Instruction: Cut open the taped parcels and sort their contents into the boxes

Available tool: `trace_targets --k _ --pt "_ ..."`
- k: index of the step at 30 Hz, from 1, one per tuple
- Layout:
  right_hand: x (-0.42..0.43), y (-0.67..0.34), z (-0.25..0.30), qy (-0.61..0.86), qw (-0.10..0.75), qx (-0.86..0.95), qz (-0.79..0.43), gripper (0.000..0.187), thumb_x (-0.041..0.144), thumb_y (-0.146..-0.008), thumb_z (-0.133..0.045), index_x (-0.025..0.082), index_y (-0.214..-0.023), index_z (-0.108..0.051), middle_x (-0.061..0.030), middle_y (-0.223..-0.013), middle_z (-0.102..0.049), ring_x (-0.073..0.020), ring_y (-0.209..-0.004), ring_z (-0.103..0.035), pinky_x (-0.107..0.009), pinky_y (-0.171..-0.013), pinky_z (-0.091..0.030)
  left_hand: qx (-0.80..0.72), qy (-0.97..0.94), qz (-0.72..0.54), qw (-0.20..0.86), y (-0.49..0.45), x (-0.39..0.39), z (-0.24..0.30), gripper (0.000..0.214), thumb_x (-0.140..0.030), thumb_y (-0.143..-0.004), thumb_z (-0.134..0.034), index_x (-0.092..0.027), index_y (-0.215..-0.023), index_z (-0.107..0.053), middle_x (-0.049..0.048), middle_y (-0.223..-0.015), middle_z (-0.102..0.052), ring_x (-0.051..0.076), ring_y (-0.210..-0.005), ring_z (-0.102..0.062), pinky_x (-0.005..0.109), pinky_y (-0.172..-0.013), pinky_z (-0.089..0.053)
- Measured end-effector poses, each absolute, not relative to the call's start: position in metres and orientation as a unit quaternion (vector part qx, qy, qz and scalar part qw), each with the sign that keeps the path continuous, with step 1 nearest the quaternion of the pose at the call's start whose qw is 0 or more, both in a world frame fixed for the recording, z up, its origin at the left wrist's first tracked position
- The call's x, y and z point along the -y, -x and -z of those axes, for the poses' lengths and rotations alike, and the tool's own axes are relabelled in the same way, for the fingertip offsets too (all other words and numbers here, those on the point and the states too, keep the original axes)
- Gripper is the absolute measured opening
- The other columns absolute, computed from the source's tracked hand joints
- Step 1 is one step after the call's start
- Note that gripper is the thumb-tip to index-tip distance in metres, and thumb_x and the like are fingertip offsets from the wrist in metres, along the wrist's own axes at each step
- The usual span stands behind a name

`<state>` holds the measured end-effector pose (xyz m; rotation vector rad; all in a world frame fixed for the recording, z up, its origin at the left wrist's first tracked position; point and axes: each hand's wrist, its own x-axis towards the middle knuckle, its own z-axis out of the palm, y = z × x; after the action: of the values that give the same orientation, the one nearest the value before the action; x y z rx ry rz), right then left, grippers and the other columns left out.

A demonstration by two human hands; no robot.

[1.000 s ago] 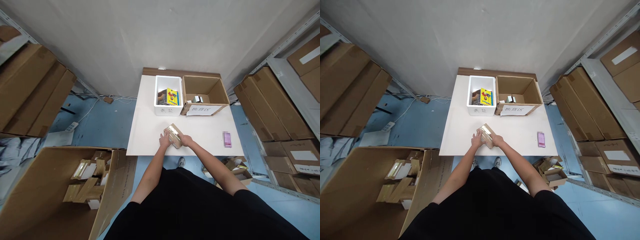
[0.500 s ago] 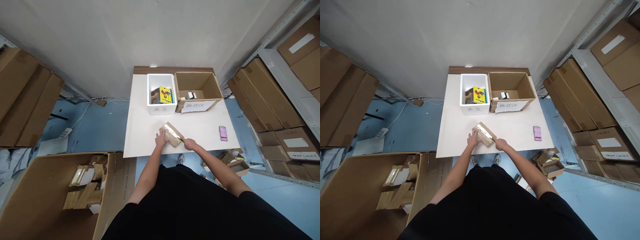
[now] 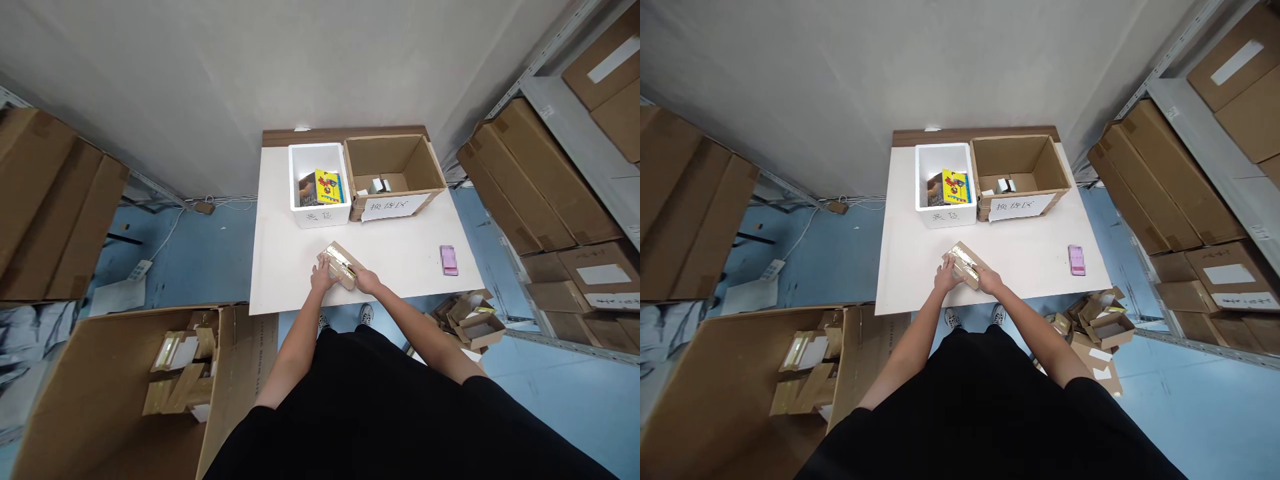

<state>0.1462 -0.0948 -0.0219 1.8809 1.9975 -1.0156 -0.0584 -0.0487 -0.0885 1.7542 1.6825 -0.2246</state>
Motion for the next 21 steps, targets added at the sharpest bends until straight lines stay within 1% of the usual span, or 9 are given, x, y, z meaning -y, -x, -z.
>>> trace_targets --k 3,7,14,18,21 --pt "0.091 -0.141 0.025 -0.634 0.13 -0.686 0.334 0.073 0.027 -0.102 -0.057 0.03 -0.17 -0.031 -0.0121 -0.142 -0.07 -0.0314 -0.125 -0.068 -0.037 -0.096 -0.053 -0.647 -0.674 0.086 0.346 0.058 0.049 0.088 0.11 -0.066 -0.082 -0.077 -0.043 -0.171 -0.018 -0.0021 -0.183 0.001 0.046 -0.161 -0.024 0.057 -0.117 -0.046" --pt "0.088 -0.143 0.024 -0.615 0.152 -0.703 0.323 0.076 0.028 -0.1 -0.059 0.028 -0.171 -0.03 -0.0144 -0.139 -0.071 -0.033 -0.125 -0.068 -0.038 -0.096 -0.053 -0.65 -0.673 0.089 0.342 0.059 0.049 0.089 0.111 -0.069 -0.081 -0.076 -0.043 -0.172 -0.016 -0.0021 -0.183 0.001 0.046 -0.161 -0.023 0.058 -0.116 -0.046" --pt "0.097 -0.159 0.017 -0.606 0.202 -0.697 0.325 0.076 0.017 -0.098 -0.055 0.031 -0.17 -0.033 -0.0142 -0.143 -0.068 -0.0319 -0.123 -0.069 -0.038 -0.092 -0.054 -0.652 -0.672 0.094 0.338 0.059 0.049 0.09 0.112 -0.074 -0.08 -0.074 -0.046 -0.171 -0.015 -0.0063 -0.183 0.002 0.046 -0.161 -0.022 0.057 -0.115 -0.048" --pt "0.112 -0.173 0.009 -0.602 0.23 -0.692 0.326 0.077 0.014 -0.096 -0.054 0.031 -0.169 -0.035 -0.0153 -0.131 -0.073 -0.0325 -0.116 -0.072 -0.036 -0.085 -0.053 -0.655 -0.672 0.1 0.332 0.058 0.049 0.089 0.112 -0.076 -0.079 -0.073 -0.048 -0.171 -0.015 -0.008 -0.183 0.002 0.046 -0.161 -0.021 0.057 -0.115 -0.048" --pt "0.122 -0.179 0.001 -0.599 0.247 -0.688 0.327 0.08 0.013 -0.095 -0.054 0.032 -0.17 -0.031 -0.0155 -0.124 -0.074 -0.0318 -0.111 -0.073 -0.034 -0.081 -0.052 -0.658 -0.67 0.103 0.328 0.057 0.049 0.086 0.112 -0.077 -0.079 -0.072 -0.049 -0.171 -0.014 -0.0091 -0.182 0.002 0.046 -0.161 -0.02 0.057 -0.116 -0.047"
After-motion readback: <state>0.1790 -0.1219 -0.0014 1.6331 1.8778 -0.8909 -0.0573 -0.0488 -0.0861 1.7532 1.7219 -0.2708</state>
